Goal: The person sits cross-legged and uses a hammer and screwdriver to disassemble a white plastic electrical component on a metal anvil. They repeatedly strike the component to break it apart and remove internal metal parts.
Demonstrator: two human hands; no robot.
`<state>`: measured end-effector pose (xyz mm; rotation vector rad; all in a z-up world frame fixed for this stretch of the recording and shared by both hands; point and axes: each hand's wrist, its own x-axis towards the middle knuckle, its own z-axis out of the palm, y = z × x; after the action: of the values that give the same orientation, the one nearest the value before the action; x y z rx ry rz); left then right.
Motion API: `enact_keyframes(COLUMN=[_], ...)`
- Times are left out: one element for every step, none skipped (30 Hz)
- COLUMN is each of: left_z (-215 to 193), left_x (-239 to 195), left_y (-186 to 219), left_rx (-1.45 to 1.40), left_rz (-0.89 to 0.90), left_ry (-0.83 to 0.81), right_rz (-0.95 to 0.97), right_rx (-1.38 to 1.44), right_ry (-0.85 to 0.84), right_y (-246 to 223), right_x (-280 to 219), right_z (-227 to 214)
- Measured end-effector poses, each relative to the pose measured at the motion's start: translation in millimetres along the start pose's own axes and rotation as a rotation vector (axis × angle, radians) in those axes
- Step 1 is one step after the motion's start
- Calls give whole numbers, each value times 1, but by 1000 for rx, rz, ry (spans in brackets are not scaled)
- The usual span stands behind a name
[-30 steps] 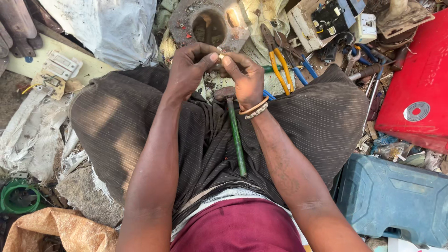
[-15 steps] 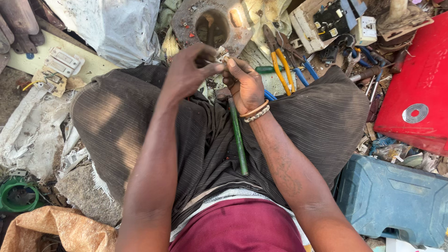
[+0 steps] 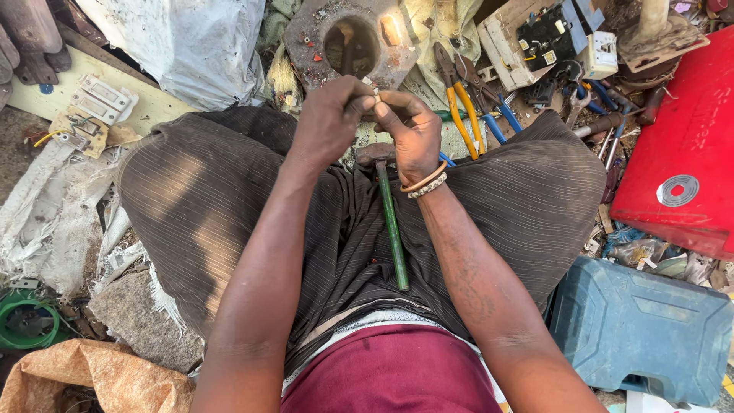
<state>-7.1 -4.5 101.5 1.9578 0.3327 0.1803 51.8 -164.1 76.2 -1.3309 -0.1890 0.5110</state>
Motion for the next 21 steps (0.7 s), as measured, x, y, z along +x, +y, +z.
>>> enact_keyframes(left_z=[2, 4, 7, 9, 12, 14, 14, 13, 13, 14, 13, 12, 12, 11, 12, 13, 14, 15, 14, 12, 6], left_x=[-2, -3, -5, -6, -6, -6, -4, -1, 2, 3, 3, 2, 3, 4, 2, 1, 3, 4, 8, 12, 13], left_y=[-1, -1, -2, -2, -2, -2, -3, -3, -4, -5, -8, -11, -13, -14, -15, -16, -14, -12, -11, -10, -12], left_rx=[89, 110, 130, 149, 112, 75, 42, 32, 22, 11, -80, -171, -260, -322, -385, -449, -522, -595, -667, -744, -819], left_rz=[7, 95, 184, 274, 222, 170, 121, 72, 21, -31, -91, -151, -205, -116, -29, 58, -5, -70, -134, -136, -147], left_ry=[-3, 54, 108, 161, 137, 112, 91, 56, 20, -15, -34, -53, -72, -54, -41, -28, -9, 9, 24, 90, 160], right_rz=[-21, -2, 17, 35, 21, 8, -9, -28, -43, -59, -9, 42, 86, 102, 120, 138, 94, 49, 5, -2, 0], right_rx=[-13, 13, 38, 63, 53, 42, 34, 10, -13, -36, 12, 60, 109, 115, 120, 126, 102, 78, 52, -89, -227], right_ry=[-1, 13, 29, 46, 46, 47, 44, 43, 43, 42, 23, 4, -14, -17, -15, -14, -35, -56, -76, 97, 269], right_y=[2, 4, 6, 7, 9, 8, 8, 7, 5, 4, 2, 0, -1, -3, -4, -7, -14, -22, -29, -40, -53], right_x=[0, 0, -1, -1, -4, -4, -2, 0, 2, 3, 4, 4, 6, 9, 8, 9, 12, 15, 19, 28, 39], right_z=[-1, -2, -3, -4, -4, -5, -3, -2, -2, -2, -5, -7, -9, -10, -11, -13, -18, -24, -30, -40, -54])
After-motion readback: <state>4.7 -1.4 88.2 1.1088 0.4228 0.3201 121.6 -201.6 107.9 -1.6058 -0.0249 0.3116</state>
